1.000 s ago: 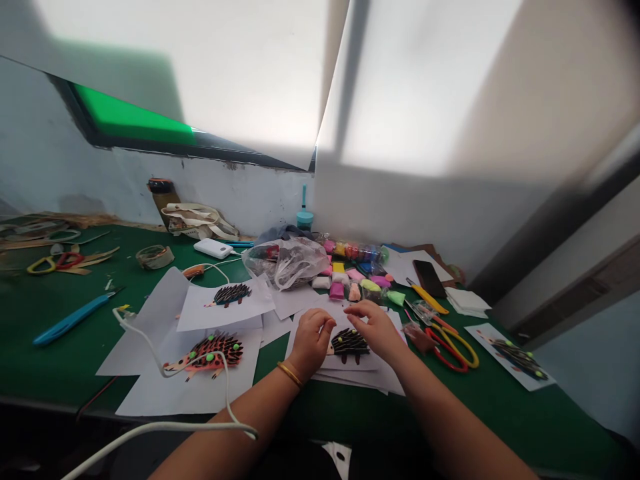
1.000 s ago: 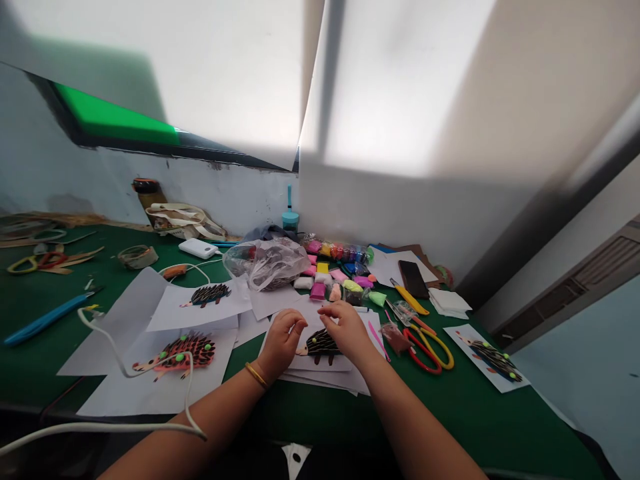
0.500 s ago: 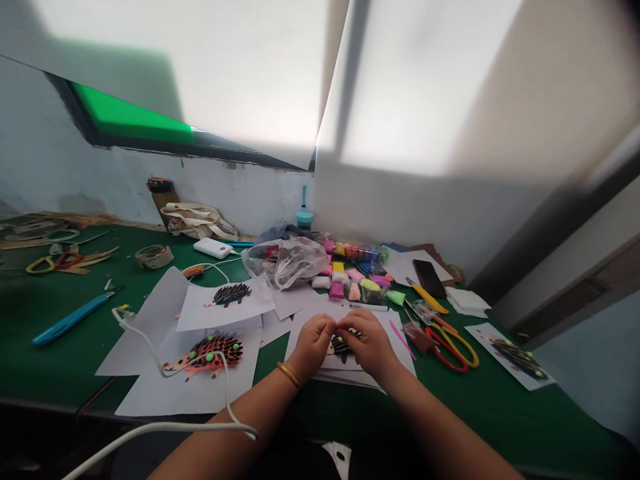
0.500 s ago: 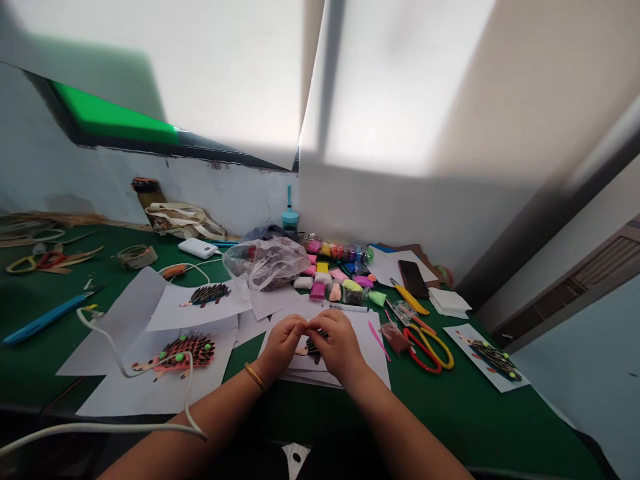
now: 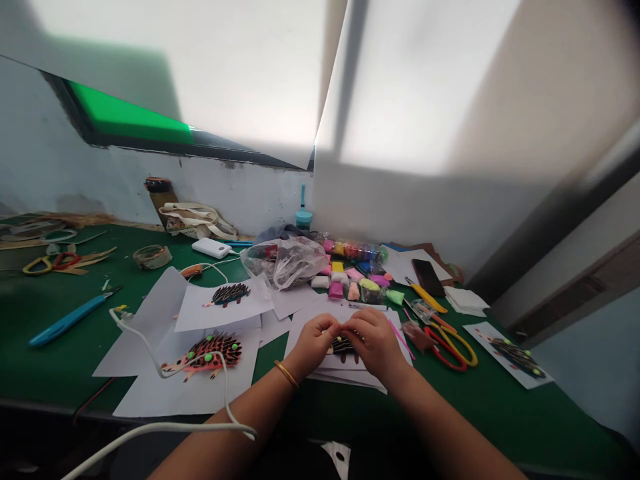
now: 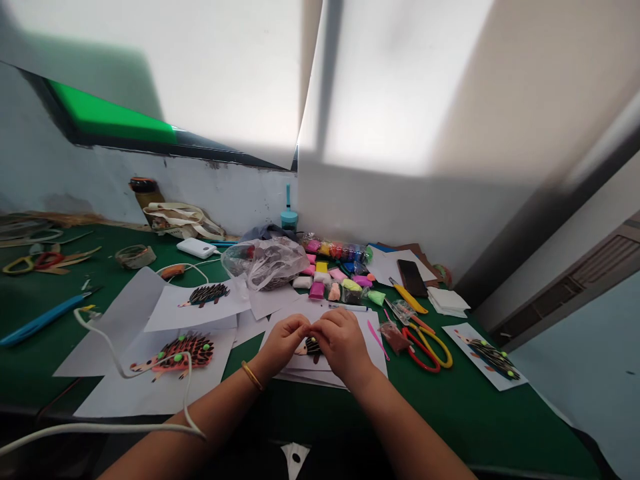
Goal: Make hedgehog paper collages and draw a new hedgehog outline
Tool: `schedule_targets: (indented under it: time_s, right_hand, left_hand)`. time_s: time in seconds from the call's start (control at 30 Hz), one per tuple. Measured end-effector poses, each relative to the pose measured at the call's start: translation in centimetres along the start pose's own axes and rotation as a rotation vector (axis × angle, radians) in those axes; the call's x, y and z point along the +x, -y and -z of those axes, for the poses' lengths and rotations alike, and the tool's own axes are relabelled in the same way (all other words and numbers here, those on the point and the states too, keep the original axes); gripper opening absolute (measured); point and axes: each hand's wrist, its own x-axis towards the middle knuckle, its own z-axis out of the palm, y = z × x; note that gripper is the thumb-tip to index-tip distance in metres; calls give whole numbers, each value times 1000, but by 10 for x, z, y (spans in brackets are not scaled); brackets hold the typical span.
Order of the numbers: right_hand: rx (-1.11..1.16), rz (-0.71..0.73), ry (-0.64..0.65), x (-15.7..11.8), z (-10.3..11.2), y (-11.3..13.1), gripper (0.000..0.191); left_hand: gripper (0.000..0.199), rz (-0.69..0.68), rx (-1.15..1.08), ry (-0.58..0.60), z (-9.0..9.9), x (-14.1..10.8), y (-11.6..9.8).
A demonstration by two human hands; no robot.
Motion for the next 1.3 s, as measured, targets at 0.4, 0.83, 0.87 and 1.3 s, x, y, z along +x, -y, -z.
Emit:
schedule_targets:
  time_s: [0.4,0.83,0.87,1.3]
  right_hand:
    - [-70,36,41,0,9,7,10]
    - [-89,-52,-64,-6,5,12,10]
    - [-95,-57,-69,-6,5,13,10]
    - [177,-417,-79,-11,4,-32,20]
  left_hand:
    - [33,-71,132,-21,-1,-3,-9]
    - [28,-125,273,-90,-9,-6,-12]
    - [27,-139,288,-89,-9,-6,-13]
    - [16,-149,290,-190,1,13,-11]
